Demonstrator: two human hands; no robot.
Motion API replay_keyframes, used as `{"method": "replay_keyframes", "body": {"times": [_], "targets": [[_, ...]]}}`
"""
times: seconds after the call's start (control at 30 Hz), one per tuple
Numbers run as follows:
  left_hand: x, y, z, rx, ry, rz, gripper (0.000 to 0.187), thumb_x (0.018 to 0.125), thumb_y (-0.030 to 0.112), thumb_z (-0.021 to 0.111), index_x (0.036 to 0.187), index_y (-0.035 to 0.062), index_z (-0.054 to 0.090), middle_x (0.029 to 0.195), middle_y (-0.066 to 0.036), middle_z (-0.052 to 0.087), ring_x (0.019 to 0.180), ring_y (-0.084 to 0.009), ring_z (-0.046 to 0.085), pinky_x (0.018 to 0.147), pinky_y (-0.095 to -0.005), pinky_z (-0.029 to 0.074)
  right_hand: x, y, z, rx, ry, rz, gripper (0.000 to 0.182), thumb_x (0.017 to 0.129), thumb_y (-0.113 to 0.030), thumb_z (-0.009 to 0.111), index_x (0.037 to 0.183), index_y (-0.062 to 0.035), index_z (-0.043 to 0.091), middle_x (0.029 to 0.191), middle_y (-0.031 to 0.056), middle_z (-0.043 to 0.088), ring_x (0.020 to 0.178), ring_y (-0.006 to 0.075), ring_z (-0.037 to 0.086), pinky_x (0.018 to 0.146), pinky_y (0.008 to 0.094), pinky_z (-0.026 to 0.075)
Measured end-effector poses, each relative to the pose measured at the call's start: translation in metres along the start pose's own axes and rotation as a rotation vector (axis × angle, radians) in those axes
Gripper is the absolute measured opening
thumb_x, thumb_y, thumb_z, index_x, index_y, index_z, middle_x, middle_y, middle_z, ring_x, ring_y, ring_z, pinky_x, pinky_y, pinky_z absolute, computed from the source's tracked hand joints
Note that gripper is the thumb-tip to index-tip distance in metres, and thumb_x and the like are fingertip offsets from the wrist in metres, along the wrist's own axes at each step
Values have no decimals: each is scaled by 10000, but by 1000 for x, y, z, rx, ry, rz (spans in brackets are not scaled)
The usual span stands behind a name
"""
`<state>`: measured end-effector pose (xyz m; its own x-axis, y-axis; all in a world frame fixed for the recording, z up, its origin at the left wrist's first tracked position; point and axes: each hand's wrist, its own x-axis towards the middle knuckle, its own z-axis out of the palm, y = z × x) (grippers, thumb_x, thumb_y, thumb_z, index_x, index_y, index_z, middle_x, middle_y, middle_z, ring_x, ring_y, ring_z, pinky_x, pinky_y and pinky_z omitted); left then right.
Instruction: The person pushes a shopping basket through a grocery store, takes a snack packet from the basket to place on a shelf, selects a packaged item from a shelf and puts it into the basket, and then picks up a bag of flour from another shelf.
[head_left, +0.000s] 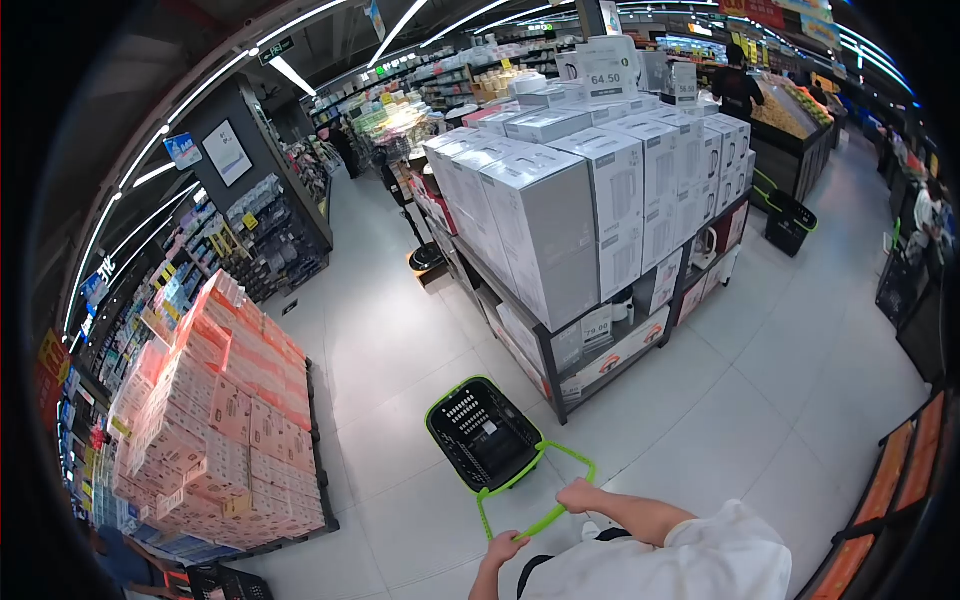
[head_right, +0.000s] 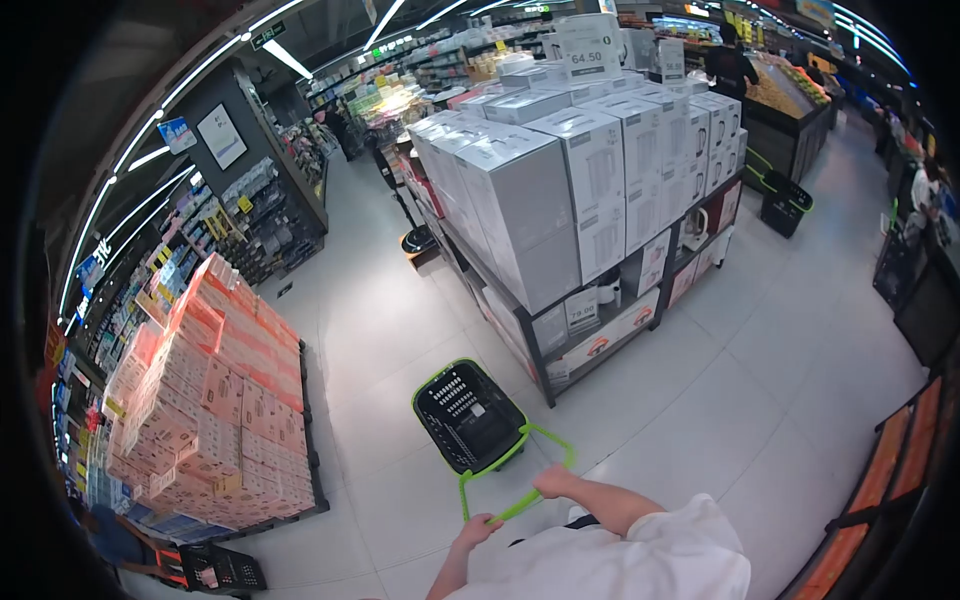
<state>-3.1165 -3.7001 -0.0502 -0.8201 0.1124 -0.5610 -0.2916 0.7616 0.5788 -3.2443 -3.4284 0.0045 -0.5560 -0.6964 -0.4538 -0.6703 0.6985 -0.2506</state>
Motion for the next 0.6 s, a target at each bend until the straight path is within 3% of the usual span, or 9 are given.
{"method": "replay_keyframes", "body": {"times": [0.17,0.47,0.6], "targets": [[51,6,-74,-17,-9,-54,526,832,579,642,997,87,721,846,-105,708,834,-260,678,767,-382,503,71,24,-44,-33,40,-11,213,767,-145,604,949,-98,704,864,110,714,865,316,692,756,490,488],[180,-20,-191,-28,39,-13,520,826,605,622,1056,150,722,986,-97,718,983,-282,669,854,-391,494,244,85,-124,-81,5,-77,179,774,-165,603,927,-150,695,838,84,701,845,314,686,688,502,484],[242,-39,-261,9,-75,-39,548,836,629,581,1113,171,698,1067,-88,707,1051,-294,647,952,-470,432,316,94,-171,-77,8,-57,181,758,-162,616,907,-145,718,840,100,708,814,325,693,670,490,516]]}}
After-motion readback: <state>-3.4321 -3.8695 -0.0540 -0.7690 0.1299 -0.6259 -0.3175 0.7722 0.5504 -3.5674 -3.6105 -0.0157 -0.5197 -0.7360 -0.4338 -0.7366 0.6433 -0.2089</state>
